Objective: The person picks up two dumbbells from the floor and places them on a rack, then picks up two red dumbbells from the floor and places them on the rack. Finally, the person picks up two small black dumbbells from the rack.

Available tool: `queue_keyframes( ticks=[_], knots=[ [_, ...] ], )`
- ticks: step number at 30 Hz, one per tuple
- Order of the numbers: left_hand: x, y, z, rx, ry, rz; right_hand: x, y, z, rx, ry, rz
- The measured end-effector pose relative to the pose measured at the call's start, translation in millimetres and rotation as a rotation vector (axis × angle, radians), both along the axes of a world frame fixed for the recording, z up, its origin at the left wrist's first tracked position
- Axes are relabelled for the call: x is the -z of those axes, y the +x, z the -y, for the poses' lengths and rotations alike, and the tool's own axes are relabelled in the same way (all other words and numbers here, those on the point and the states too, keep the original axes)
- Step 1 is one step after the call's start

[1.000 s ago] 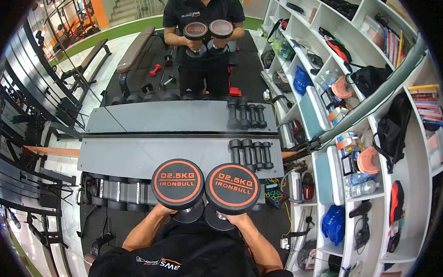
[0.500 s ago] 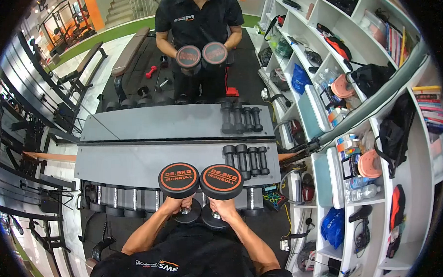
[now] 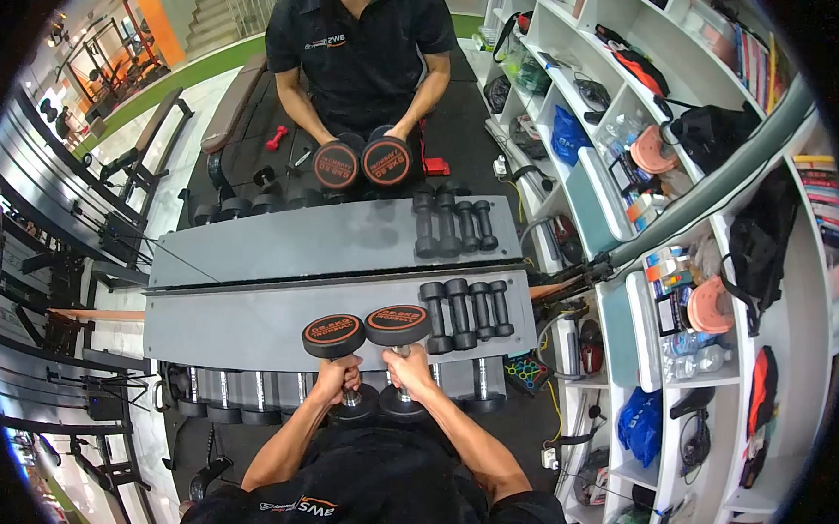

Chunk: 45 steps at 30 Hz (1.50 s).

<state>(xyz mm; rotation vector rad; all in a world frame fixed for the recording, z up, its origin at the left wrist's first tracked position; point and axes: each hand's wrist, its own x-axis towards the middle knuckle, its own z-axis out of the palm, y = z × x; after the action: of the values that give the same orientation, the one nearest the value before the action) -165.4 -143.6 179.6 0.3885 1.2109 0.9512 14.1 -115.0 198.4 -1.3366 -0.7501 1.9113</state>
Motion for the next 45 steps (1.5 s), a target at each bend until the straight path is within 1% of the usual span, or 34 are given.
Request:
queue_keyframes(
  ticks=[3,6,7,10,14,18,19,22,26,27,29,38,41,44,45],
  knots=[
    [7,-1,-10,-0.032,-0.052,-0.011,23,-5,-12,0.009,-0.074,0.037],
    [27,-3,-22,-0.064,-0.06,0.003,46,-7,-26,-0.006,-0.116,0.014],
    [31,-4,-27,-0.041,-0.075,0.001,52,-8,-32,-0.007,-0.146,0.044],
    [46,-2,-44,-0.075,-0.164,0.001,65,-8,-50,-0.033,-0.178,0.075],
    [75,-3,-62,-0.06,-0.173,-0.003,92,-9,-72,-0.027,-0.225,0.103],
    [93,-3,-82,-0.046,-0.228,-0.061,108,-11,-88,-0.025,-0.267,0.127],
    [94,-4,-86,-0.049,-0.248,-0.049,112,-13,-90,0.007,-0.28,0.11],
    [105,-8,-101,-0.006,-0.246,-0.058,128,-16,-100,0.028,-0.313,0.129],
    [119,-7,-117,-0.019,-0.257,-0.075,145,-18,-113,0.033,-0.335,0.159],
    [125,-8,-121,-0.036,-0.262,-0.045,149,-21,-115,0.032,-0.342,0.226],
    [136,-12,-126,-0.048,-0.281,-0.046,156,-24,-117,0.054,-0.344,0.263],
    [132,-7,-138,-0.062,-0.369,-0.136,174,-27,-119,0.06,-0.347,0.333],
    [136,-9,-137,-0.061,-0.371,-0.135,171,-31,-119,0.098,-0.32,0.396],
    [135,-8,-138,-0.057,-0.375,-0.139,169,-34,-122,0.104,-0.345,0.48],
    [134,-8,-138,-0.054,-0.379,-0.143,169,-33,-122,0.123,-0.342,0.455]
  ],
)
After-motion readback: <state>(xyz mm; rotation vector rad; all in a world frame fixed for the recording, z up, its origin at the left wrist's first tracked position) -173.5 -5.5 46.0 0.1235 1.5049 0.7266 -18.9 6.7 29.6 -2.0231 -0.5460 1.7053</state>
